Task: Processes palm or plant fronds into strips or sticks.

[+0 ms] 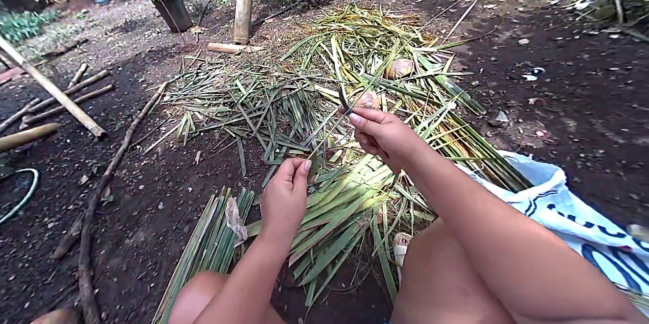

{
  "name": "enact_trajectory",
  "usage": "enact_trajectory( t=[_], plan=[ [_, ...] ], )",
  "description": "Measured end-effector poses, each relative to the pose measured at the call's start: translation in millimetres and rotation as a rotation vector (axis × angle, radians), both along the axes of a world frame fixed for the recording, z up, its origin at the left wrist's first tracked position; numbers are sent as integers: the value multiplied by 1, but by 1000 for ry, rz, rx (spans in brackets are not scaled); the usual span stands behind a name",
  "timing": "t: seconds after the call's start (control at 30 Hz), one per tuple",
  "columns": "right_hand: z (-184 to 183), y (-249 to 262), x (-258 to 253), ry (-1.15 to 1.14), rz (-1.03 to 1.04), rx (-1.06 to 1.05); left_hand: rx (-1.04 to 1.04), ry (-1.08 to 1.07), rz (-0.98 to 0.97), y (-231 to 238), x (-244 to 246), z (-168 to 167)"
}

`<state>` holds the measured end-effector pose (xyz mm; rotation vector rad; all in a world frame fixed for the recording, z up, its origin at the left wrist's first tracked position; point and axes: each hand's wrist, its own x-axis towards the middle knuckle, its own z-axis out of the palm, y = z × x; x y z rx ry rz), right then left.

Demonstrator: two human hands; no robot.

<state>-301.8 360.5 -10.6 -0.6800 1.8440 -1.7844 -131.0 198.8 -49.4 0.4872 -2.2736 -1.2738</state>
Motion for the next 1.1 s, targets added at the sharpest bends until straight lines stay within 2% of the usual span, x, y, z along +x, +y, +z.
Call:
enact_trajectory(
  t=[0.1, 0.17, 0.3, 0.5, 0.83, 1.0, 1.1],
  plan=[
    [5, 11, -10, -224, 29, -118, -59, 35, -18, -3, 5, -5],
    [6, 15, -12, -280, 75, -147, -83, 44, -17, -5, 9, -7],
    [6, 18, -14, -277, 65, -118, -111, 46, -10, -11, 15, -7],
    [1, 33, -46, -308, 60, -224, -177, 16, 1, -30, 26, -9],
    [3, 65, -82, -416, -189, -422, -388, 12, 22, -112, 73, 1],
    [6, 80, -92, -472, -300, -541, -349, -16, 28, -148, 109, 15],
    [5, 65, -81, -413, -221, -475, -272, -132, 64, -127, 98, 21]
  ],
)
